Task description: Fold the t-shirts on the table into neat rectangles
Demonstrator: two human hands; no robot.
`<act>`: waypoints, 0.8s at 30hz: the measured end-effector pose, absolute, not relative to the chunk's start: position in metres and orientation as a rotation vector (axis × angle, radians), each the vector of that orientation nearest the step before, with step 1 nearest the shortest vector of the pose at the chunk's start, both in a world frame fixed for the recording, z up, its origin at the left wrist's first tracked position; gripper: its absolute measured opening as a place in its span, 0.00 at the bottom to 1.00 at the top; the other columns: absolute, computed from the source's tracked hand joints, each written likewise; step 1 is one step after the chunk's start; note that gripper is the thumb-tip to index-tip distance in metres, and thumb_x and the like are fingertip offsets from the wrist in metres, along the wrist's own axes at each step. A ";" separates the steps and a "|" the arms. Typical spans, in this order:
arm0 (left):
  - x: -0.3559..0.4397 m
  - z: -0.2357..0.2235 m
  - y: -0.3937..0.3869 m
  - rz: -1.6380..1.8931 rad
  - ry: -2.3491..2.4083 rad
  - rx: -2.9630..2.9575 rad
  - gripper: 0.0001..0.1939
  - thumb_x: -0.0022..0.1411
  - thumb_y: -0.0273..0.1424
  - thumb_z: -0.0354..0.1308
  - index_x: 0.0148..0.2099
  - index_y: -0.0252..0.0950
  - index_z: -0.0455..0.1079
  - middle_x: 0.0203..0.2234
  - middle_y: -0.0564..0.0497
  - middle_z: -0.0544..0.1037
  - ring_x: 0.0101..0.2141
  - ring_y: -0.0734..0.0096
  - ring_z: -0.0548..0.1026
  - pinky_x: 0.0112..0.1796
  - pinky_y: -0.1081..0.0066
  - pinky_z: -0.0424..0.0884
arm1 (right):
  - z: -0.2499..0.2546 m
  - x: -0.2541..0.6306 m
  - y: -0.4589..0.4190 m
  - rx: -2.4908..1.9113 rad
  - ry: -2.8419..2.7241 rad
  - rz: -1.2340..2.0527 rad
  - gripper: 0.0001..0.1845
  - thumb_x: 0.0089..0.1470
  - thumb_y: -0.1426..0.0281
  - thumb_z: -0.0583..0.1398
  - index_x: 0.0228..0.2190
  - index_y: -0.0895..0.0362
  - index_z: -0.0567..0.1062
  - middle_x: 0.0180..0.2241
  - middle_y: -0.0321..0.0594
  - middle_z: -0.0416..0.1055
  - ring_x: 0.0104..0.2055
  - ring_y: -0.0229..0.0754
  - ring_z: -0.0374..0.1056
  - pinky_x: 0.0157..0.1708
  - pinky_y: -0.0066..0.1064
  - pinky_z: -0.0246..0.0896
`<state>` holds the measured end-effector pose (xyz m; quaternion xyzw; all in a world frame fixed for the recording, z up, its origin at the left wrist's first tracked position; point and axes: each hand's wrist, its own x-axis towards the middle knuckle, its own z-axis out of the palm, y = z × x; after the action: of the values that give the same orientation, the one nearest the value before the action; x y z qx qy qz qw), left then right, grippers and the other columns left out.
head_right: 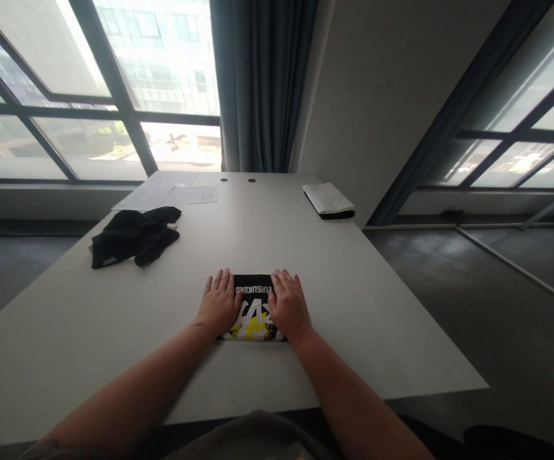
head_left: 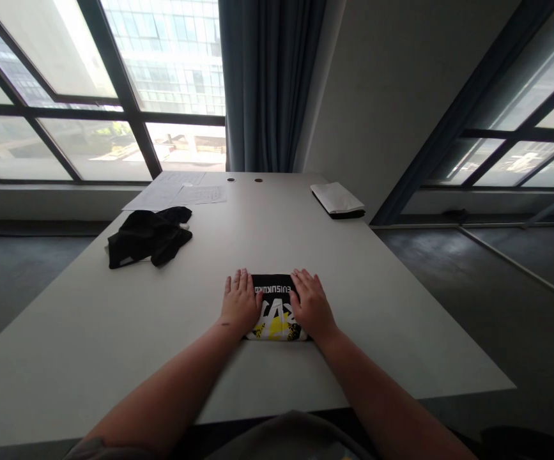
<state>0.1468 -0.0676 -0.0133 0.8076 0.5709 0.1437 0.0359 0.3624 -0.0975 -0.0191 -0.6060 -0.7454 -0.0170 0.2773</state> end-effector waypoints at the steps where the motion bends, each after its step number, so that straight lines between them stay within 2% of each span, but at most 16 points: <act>1: 0.148 -0.015 -0.071 0.495 1.699 2.514 0.33 0.74 0.39 0.45 0.74 0.26 0.55 0.71 0.32 0.56 0.72 0.47 0.51 0.69 0.46 0.46 | -0.020 0.355 -0.102 -1.652 -2.055 0.006 0.29 0.66 0.67 0.51 0.65 0.62 0.67 0.68 0.53 0.61 0.71 0.55 0.54 0.71 0.55 0.42; 4: 0.152 -0.021 -0.079 0.563 1.515 2.581 0.32 0.74 0.38 0.46 0.76 0.36 0.52 0.73 0.38 0.54 0.72 0.50 0.53 0.68 0.47 0.51 | -0.029 0.344 -0.105 -1.773 -2.140 0.145 0.32 0.67 0.66 0.51 0.68 0.64 0.62 0.70 0.55 0.55 0.72 0.56 0.53 0.71 0.55 0.43; 6: 0.154 -0.022 -0.080 0.520 1.477 2.577 0.30 0.74 0.39 0.48 0.75 0.44 0.56 0.73 0.43 0.53 0.71 0.51 0.54 0.68 0.47 0.52 | -0.035 0.347 -0.099 -1.837 -2.137 0.184 0.33 0.67 0.65 0.50 0.69 0.62 0.60 0.72 0.52 0.51 0.73 0.55 0.49 0.71 0.54 0.43; 8: 0.155 -0.021 -0.079 0.468 1.501 2.552 0.29 0.73 0.41 0.49 0.73 0.46 0.59 0.73 0.44 0.54 0.71 0.50 0.53 0.68 0.46 0.51 | -0.039 0.354 -0.091 -1.889 -2.097 0.200 0.32 0.68 0.64 0.50 0.70 0.59 0.59 0.73 0.50 0.49 0.74 0.55 0.46 0.70 0.53 0.43; 15: 0.148 -0.021 -0.066 0.383 1.671 2.425 0.32 0.74 0.43 0.45 0.75 0.38 0.55 0.74 0.41 0.52 0.72 0.50 0.50 0.68 0.46 0.50 | -0.045 0.370 -0.078 -1.959 -1.970 0.215 0.32 0.68 0.64 0.50 0.69 0.59 0.60 0.72 0.53 0.50 0.73 0.54 0.50 0.70 0.54 0.41; 19: 0.142 -0.024 -0.061 0.325 1.731 2.366 0.34 0.74 0.43 0.43 0.75 0.29 0.53 0.74 0.37 0.50 0.72 0.48 0.50 0.69 0.48 0.49 | -0.046 0.379 -0.076 -1.945 -1.911 0.204 0.30 0.66 0.67 0.50 0.67 0.59 0.64 0.69 0.50 0.59 0.71 0.52 0.54 0.71 0.54 0.42; 24: 0.139 -0.015 -0.063 0.408 1.747 2.396 0.33 0.74 0.44 0.43 0.73 0.31 0.56 0.73 0.37 0.54 0.72 0.47 0.49 0.69 0.46 0.44 | -0.045 0.403 -0.057 -1.840 -1.823 0.111 0.21 0.62 0.67 0.55 0.53 0.59 0.78 0.58 0.54 0.71 0.62 0.52 0.65 0.66 0.46 0.55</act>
<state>0.1394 -0.0633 -0.0153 0.7983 0.5820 0.1361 0.0741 0.4030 -0.0571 -0.0454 -0.6831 -0.6768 0.0413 0.2712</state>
